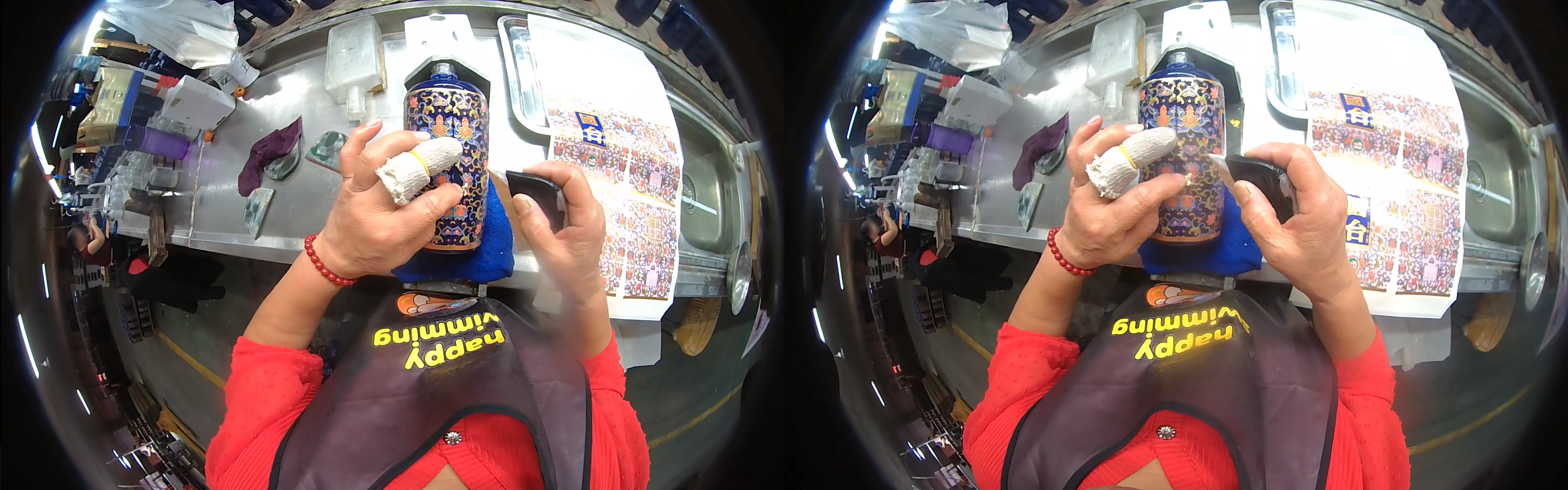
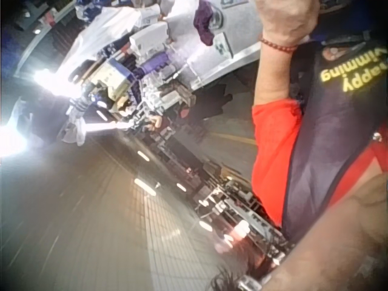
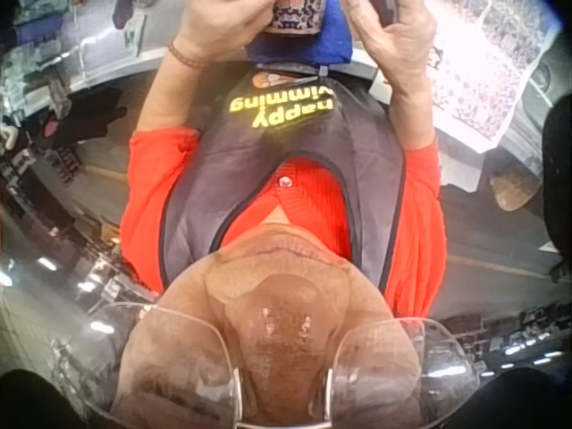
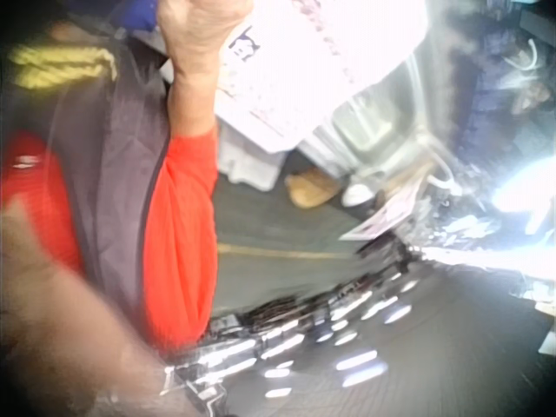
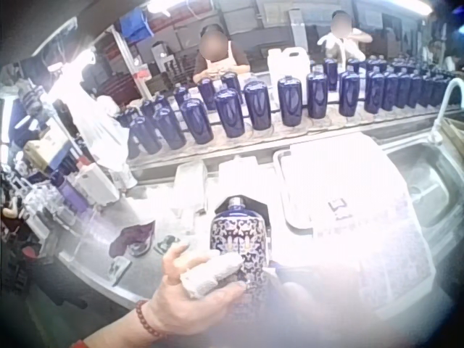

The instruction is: The person applies a decorative sticker to a blue ceramic bottle, smoothing it with fingers and a small tool to remove bubbles and ensure adhesion. The person rotates the bottle to align and press the sticker around the curved surface.

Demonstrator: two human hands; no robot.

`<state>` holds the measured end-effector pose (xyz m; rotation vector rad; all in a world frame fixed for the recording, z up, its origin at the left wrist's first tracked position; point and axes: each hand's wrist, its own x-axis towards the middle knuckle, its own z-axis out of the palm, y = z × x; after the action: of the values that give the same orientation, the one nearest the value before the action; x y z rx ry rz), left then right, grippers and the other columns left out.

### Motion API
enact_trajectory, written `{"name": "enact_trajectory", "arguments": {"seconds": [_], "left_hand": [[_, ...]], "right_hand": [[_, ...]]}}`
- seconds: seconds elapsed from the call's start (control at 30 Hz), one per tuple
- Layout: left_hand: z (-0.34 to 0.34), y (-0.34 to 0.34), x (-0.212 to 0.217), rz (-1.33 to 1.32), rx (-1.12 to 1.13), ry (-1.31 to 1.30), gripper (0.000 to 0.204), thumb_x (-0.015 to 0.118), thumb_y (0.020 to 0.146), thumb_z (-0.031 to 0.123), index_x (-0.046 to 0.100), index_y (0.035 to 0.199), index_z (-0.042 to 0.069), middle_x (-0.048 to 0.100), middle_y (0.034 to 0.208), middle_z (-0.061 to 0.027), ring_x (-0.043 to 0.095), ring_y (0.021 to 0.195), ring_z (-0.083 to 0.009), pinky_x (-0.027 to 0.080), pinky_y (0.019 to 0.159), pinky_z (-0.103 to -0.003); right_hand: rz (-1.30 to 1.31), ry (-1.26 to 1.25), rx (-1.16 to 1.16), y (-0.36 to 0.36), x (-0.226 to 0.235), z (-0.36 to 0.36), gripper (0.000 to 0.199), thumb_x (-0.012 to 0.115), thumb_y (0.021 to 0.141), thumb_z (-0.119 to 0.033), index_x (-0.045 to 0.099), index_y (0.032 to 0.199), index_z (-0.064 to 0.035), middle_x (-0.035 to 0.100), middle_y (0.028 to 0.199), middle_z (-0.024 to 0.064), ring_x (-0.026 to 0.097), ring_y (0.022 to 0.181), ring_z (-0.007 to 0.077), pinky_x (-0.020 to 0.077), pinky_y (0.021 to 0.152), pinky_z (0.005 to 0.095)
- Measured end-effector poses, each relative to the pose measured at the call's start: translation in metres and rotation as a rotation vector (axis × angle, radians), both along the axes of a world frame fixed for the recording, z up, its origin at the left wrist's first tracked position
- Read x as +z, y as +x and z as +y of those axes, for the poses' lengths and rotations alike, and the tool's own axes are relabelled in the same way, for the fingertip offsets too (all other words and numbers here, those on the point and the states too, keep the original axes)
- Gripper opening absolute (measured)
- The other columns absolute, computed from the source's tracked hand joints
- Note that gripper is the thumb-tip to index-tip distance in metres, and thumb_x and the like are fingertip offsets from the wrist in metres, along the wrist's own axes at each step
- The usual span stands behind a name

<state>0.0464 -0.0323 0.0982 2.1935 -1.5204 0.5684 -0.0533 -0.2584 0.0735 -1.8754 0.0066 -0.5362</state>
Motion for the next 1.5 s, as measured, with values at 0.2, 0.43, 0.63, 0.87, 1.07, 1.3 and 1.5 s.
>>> {"name": "enact_trajectory", "arguments": {"seconds": [0.2, 0.43, 0.63, 0.87, 1.07, 1.3, 1.5], "left_hand": [[-0.007, -0.002, -0.002, 0.003, 0.014, -0.026, 0.035, 0.074, 0.076, 0.012, 0.076, 0.11, 0.02, 0.071, 0.124, -0.0048, 0.055, 0.124, -0.0279, 0.025, 0.118, -0.054], [-0.01, -0.002, -0.002, 0.013, 0.015, -0.019, 0.038, 0.073, 0.075, 0.011, 0.076, 0.111, 0.02, 0.071, 0.124, -0.0051, 0.054, 0.126, -0.0276, 0.024, 0.119, -0.054], [-0.006, -0.003, 0.003, 0.005, 0.045, 0.008, 0.039, 0.077, 0.076, 0.01, 0.079, 0.113, 0.021, 0.069, 0.128, -0.0068, 0.056, 0.12, -0.0275, 0.028, 0.118, -0.051], [-0.007, -0.003, 0.003, -0.001, 0.044, 0.012, 0.038, 0.077, 0.077, 0.012, 0.079, 0.114, 0.02, 0.069, 0.128, -0.0071, 0.056, 0.12, -0.028, 0.028, 0.119, -0.051], [-0.007, -0.003, 0.003, 0.006, 0.039, 0.013, 0.037, 0.078, 0.077, 0.013, 0.078, 0.114, 0.02, 0.069, 0.128, -0.0073, 0.056, 0.12, -0.0282, 0.027, 0.119, -0.051], [-0.007, -0.002, 0.002, 0.0, 0.037, 0.011, 0.036, 0.078, 0.077, 0.013, 0.078, 0.113, 0.02, 0.069, 0.128, -0.0077, 0.057, 0.12, -0.0284, 0.028, 0.118, -0.051], [-0.005, -0.001, -0.002, 0.032, 0.039, -0.048, 0.034, 0.076, 0.074, 0.012, 0.075, 0.107, 0.017, 0.07, 0.125, -0.0083, 0.056, 0.121, -0.0294, 0.027, 0.117, -0.055]], "right_hand": [[-0.028, -0.029, -0.017, -0.002, -0.001, 0.0, 0.025, 0.074, 0.085, 0.0, 0.065, 0.109, -0.0008, 0.069, 0.094, 0.009, 0.066, 0.076, 0.0138, 0.053, 0.068, 0.0269], [-0.118, -0.137, 0.031, 0.0, 0.0, 0.003, 0.031, 0.076, 0.079, 0.004, 0.067, 0.108, -0.0026, 0.063, 0.085, 0.009, 0.062, 0.067, 0.0187, 0.0492, 0.058, 0.0316], [-0.284, -0.322, 0.061, 0.005, -0.007, 0.008, 0.037, 0.078, 0.074, 0.009, 0.069, 0.107, -0.004, 0.062, 0.085, 0.0093, 0.059, 0.066, 0.0198, 0.0459, 0.052, 0.0305], [-0.287, -0.402, 0.041, 0.004, -0.012, 0.007, 0.042, 0.079, 0.069, 0.007, 0.07, 0.108, -0.0049, 0.06, 0.086, 0.0094, 0.059, 0.068, 0.0236, 0.0465, 0.056, 0.0345], [-0.286, -0.409, 0.034, 0.001, -0.013, 0.008, 0.051, 0.08, 0.062, 0.004, 0.069, 0.111, -0.0064, 0.058, 0.087, 0.009, 0.059, 0.073, 0.0298, 0.0476, 0.065, 0.0409], [-0.283, -0.397, 0.006, 0.002, -0.008, 0.008, 0.036, 0.079, 0.076, 0.008, 0.068, 0.108, -0.0029, 0.062, 0.087, 0.0103, 0.06, 0.068, 0.0215, 0.048, 0.055, 0.032], [0.122, 0.24, 0.042, -0.002, -0.015, 0.0, 0.018, 0.072, 0.09, -0.003, 0.067, 0.107, -0.0026, 0.067, 0.091, 0.0043, 0.063, 0.078, 0.0105, 0.0505, 0.071, 0.0251]]}}
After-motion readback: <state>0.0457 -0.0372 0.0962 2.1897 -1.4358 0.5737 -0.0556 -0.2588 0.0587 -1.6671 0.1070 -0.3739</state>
